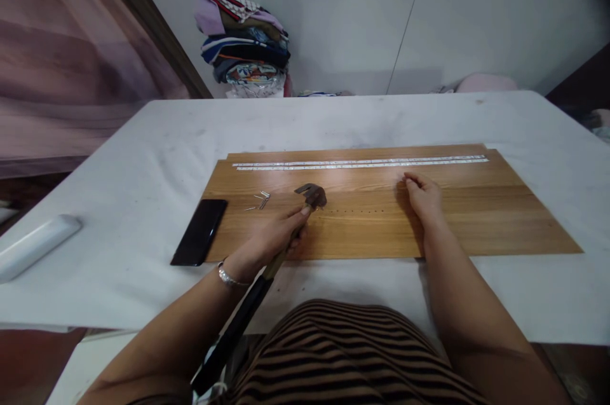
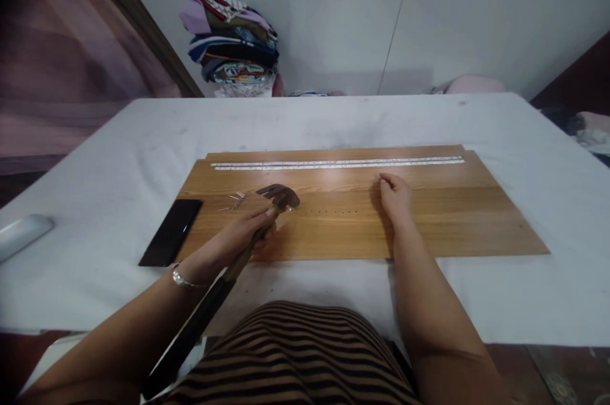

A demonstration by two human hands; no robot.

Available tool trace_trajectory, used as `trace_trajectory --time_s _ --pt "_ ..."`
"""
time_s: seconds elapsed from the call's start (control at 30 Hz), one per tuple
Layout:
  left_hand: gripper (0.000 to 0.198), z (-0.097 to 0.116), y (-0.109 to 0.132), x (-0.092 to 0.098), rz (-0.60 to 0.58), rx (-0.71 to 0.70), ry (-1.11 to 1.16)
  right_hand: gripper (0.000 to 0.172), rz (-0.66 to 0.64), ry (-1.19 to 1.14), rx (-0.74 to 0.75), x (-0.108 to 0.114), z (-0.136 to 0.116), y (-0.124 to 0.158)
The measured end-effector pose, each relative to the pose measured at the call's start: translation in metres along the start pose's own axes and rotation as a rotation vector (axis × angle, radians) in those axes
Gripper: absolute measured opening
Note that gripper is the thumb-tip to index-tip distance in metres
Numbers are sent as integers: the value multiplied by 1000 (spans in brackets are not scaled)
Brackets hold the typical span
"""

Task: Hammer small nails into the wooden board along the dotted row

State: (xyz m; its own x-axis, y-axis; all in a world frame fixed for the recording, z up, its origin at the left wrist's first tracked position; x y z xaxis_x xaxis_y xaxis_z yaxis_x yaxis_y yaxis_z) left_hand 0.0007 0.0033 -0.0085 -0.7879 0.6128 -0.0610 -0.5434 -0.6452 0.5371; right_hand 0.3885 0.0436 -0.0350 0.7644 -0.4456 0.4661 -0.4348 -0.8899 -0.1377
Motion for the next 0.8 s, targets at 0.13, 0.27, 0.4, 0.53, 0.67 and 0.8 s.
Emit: trace_trajectory --time_s 0.13,0.27,0.4,0.53,0.67,0.8 --pt "52 -3 -1 -1 0 8 0 34 -7 3 0 0 -2 1" --pt "52 -5 -1 -4 0 6 7 35 0 8 4 1 -5 2" --pt "50 -7 -2 -5 -6 21 29 37 -17 -1 2 -2 -4 1" --pt "49 -6 -3 -6 -12 14 34 34 -14 9 3 -1 -2 0" --pt "49 -2 -1 -7 -8 5 13 35 -7 17 6 0 0 -1" --pt "47 1 1 -6 -11 6 2 36 2 27 13 0 0 -1"
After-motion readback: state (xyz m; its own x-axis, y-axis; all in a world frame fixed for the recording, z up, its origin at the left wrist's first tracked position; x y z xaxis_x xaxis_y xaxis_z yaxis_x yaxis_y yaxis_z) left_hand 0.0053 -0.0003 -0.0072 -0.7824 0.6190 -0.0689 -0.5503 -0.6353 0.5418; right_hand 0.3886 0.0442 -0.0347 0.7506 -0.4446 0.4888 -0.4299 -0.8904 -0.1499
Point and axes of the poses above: each hand's wrist, its own y-axis away from the middle knuckle, its own x-axis out of the back of the hand, z = x × y, the point moved 10 cm from there along -y, towards the middle knuckle, and after that the axes turned 10 degrees about -z, right-handed, at the moved point
